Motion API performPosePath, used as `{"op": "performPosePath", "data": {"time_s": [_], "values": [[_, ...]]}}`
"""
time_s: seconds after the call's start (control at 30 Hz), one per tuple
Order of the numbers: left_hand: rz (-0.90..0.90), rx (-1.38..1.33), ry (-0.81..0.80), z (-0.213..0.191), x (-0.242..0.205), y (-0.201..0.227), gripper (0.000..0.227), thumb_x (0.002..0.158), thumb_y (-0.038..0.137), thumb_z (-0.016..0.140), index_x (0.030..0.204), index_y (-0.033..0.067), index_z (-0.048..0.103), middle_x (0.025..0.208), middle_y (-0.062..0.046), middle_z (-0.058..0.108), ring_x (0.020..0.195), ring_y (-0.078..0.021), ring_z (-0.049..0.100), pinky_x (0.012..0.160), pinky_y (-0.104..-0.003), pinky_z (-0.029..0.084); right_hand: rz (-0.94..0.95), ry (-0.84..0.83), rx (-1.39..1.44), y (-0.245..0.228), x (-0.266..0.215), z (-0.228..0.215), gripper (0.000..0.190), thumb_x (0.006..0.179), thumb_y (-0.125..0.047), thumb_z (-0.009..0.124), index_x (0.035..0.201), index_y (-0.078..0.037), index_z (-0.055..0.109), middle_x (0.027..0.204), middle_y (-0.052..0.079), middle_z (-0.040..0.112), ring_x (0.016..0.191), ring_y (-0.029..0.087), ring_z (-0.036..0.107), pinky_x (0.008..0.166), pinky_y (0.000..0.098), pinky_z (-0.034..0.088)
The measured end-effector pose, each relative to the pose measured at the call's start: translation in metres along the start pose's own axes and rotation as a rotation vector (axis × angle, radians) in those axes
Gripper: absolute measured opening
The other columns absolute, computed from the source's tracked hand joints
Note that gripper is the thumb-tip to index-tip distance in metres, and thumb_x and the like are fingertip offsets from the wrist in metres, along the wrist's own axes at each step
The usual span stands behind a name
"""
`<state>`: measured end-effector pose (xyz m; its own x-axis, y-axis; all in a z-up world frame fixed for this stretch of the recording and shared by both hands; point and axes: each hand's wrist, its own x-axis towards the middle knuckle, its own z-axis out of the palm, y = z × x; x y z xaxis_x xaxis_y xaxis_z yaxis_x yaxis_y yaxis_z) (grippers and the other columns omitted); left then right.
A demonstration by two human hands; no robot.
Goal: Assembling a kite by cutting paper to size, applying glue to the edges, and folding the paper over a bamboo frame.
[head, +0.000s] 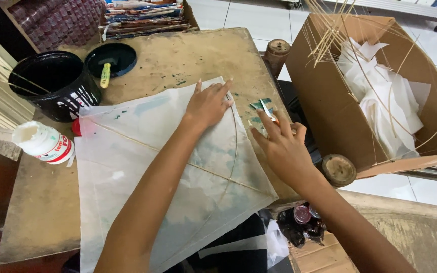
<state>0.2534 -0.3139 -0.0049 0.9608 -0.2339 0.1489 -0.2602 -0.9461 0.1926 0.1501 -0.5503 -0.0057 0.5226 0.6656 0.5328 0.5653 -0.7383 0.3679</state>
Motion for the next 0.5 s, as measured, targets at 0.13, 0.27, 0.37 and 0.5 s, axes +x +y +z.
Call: {"op": "performPosePath", "data": {"time_s": [0.13,0.27,0.37,0.5], "values": [[-0.025,-0.03,-0.018,-0.01,-0.003,0.005,0.059,0.106,0.042,0.046,0.16,0.0196,0.033,0.153,-0.015,0.051,0.145,-0.0285,0.045,0.124,-0.063,0.012,0.013,-0.047,0.018,-0.001,0.005,-0.012,0.036,0.085,-0.022,0.07,0.12,-0.027,0.071,0.147,0.012,0.048,0.133,0.04,0.042,0.087,0.0574,0.035],[-0.035,-0.02,-0.027,-0.009,-0.002,0.005,0.061,0.106,0.041,0.049,0.16,0.021,0.032,0.153,-0.015,0.051,0.144,-0.0275,0.047,0.124,-0.063,0.012,-0.042,-0.402,-0.004,-0.01,0.012,-0.034,0.049,0.084,-0.006,0.064,0.13,-0.021,0.064,0.156,0.017,0.035,0.143,0.047,0.028,0.088,0.0593,0.036],[-0.038,-0.025,-0.022,-0.012,-0.002,0.007,0.059,0.105,0.039,0.05,0.159,0.0208,0.035,0.152,-0.015,0.052,0.143,-0.0274,0.048,0.123,-0.063,0.013,-0.105,-0.425,-0.096,-0.017,0.017,-0.06,0.048,0.088,-0.003,0.063,0.132,-0.022,0.064,0.151,0.014,0.042,0.139,0.041,0.035,0.09,0.0601,0.037],[-0.052,-0.057,-0.023,-0.017,-0.005,0.01,0.061,0.105,0.037,0.052,0.16,0.0207,0.032,0.151,-0.016,0.052,0.141,-0.0293,0.05,0.123,-0.065,0.011,-0.116,-0.14,-0.195,-0.021,-0.006,-0.04,0.048,0.078,-0.011,0.069,0.124,-0.022,0.071,0.151,0.013,0.049,0.139,0.042,0.041,0.088,0.0565,0.042]]}}
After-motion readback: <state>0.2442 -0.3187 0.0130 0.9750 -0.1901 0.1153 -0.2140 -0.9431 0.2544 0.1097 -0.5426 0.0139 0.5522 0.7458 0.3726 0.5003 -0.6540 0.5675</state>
